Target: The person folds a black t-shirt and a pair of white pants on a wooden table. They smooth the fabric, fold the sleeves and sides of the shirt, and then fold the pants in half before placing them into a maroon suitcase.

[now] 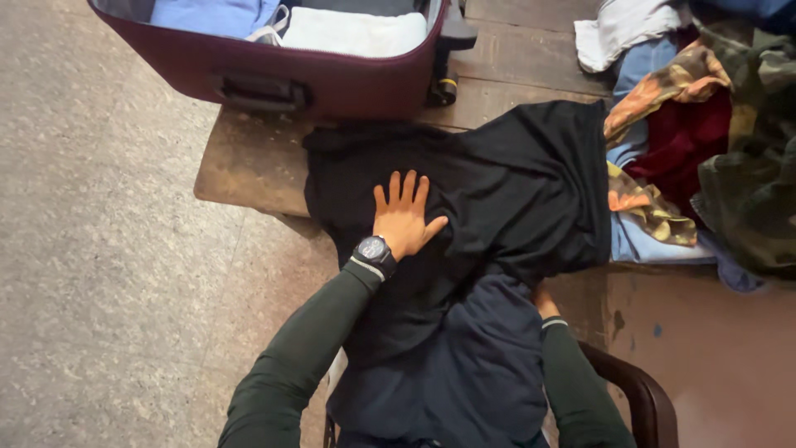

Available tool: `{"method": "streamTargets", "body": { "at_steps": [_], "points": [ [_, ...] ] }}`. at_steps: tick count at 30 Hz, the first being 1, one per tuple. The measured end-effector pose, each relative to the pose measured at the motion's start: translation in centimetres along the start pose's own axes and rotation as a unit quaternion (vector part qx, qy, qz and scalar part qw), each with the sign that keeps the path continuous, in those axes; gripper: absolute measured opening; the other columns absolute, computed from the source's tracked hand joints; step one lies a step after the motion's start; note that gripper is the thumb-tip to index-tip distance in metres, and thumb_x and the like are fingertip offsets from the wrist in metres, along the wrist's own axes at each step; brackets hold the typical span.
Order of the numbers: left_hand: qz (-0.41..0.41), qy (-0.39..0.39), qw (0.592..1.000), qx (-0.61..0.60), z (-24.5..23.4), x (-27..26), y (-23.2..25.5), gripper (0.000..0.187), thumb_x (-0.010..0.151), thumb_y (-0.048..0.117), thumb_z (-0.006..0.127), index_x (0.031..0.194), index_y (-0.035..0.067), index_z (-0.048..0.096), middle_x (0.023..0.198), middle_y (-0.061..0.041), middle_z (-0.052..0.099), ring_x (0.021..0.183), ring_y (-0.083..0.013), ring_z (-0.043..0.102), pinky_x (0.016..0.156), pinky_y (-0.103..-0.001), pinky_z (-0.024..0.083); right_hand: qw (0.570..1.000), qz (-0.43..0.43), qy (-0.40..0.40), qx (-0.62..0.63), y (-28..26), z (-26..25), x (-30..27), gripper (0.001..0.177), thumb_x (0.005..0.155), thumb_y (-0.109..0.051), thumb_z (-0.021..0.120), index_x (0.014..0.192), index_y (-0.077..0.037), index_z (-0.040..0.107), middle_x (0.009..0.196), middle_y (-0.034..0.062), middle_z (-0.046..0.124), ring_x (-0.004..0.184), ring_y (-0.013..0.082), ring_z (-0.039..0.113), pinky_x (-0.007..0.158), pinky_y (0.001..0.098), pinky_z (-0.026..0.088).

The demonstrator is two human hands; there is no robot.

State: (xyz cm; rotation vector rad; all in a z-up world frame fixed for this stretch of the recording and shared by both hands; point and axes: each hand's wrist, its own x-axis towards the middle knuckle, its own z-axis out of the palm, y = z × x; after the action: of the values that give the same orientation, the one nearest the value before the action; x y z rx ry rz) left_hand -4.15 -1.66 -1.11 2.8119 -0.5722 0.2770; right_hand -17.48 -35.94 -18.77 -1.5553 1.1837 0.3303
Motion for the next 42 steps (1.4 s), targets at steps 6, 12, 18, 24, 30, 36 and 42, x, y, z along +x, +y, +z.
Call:
{"method": "streamTargets", "body": {
  "at_steps": [6, 12, 18, 24, 30, 36, 42],
  "points": [
    [0.005, -0.009, 1.0, 0.005, 0.0, 0.1, 0.0, 0.088, 0.089, 0.066, 0.058, 0.15, 0.004, 0.044, 0.155, -0.02, 0.039, 0.142, -0.0447, 0.033, 0.106, -0.066, 0.029, 1.0, -0.012, -0.017, -0.008, -1.1, 0.4, 0.8, 0.023, 0.096, -0.005, 0.059, 0.117, 0.001, 0.051, 0.111, 0.0138, 0.053, 0.103, 0.0288, 0.055, 0.097, 0.0437, 0.048],
    [0.004, -0.016, 1.0, 0.014, 0.0, 0.2, 0.1, 0.089, 0.089, 0.067, 0.058, 0.15, 0.003, 0.043, 0.155, -0.021, 0.039, 0.142, -0.0457, 0.032, 0.106, -0.066, 0.029, 0.999, -0.019, -0.024, -0.011, -1.1, 0.6, 1.1, 0.023, 0.097, -0.003, 0.06, 0.118, 0.0, 0.051, 0.111, 0.0123, 0.053, 0.103, 0.027, 0.056, 0.097, 0.0426, 0.049],
    [0.004, -0.002, 1.0, 0.012, 0.2, 0.1, 0.2, 0.088, 0.089, 0.065, 0.058, 0.15, 0.003, 0.044, 0.156, -0.02, 0.04, 0.143, -0.0455, 0.033, 0.107, -0.066, 0.029, 0.999, -0.033, -0.011, -0.017, -1.2, -0.3, 1.3, 0.023, 0.097, -0.002, 0.061, 0.118, 0.0, 0.051, 0.112, 0.0109, 0.053, 0.103, 0.0252, 0.056, 0.098, 0.0415, 0.051],
    [0.016, 0.004, 0.999, 0.029, -1.0, 0.1, 0.4, 0.087, 0.089, 0.065, 0.059, 0.148, 0.003, 0.046, 0.153, -0.02, 0.042, 0.14, -0.0449, 0.035, 0.105, -0.066, 0.031, 0.998, -0.063, 0.025, 0.006, 0.0, -0.4, 0.6, 0.024, 0.098, 0.0, 0.062, 0.119, -0.001, 0.051, 0.112, 0.0094, 0.053, 0.103, 0.0235, 0.057, 0.098, 0.0404, 0.052],
    [0.045, 0.005, 0.998, 0.048, -3.1, 0.4, 1.4, 0.076, 0.087, 0.058, 0.068, 0.133, -0.002, 0.059, 0.131, -0.018, 0.056, 0.118, -0.037, 0.052, 0.093, -0.057, 0.044, 0.966, -0.186, 0.159, 0.088, 1.7, -3.8, -2.7, 0.025, 0.098, 0.002, 0.062, 0.12, -0.002, 0.051, 0.112, 0.008, 0.053, 0.103, 0.0217, 0.058, 0.099, 0.0393, 0.053],
    [0.118, -0.055, 0.984, -0.122, -4.0, 1.1, 1.7, 0.035, 0.087, 0.04, 0.069, 0.103, 0.009, 0.067, 0.109, -0.015, 0.067, 0.101, -0.0338, 0.065, 0.08, -0.048, 0.055, 0.817, -0.444, 0.302, 0.209, -6.4, -7.4, -9.7, 0.026, 0.099, 0.004, 0.063, 0.121, -0.002, 0.051, 0.113, 0.0065, 0.053, 0.104, 0.0199, 0.058, 0.099, 0.0382, 0.055],
    [-0.019, -0.037, 0.99, -0.133, -4.7, 2.3, -0.3, 0.041, 0.095, 0.046, 0.065, 0.084, 0.008, 0.073, 0.082, -0.022, 0.072, 0.077, -0.0432, 0.069, 0.072, -0.055, 0.055, 0.719, -0.602, 0.328, 0.113, -17.3, -8.3, -18.4, 0.023, 0.099, 0.006, 0.062, 0.121, -0.001, 0.06, 0.109, 0.0062, 0.063, 0.103, 0.0173, 0.064, 0.101, 0.0333, 0.055]
  ]
}}
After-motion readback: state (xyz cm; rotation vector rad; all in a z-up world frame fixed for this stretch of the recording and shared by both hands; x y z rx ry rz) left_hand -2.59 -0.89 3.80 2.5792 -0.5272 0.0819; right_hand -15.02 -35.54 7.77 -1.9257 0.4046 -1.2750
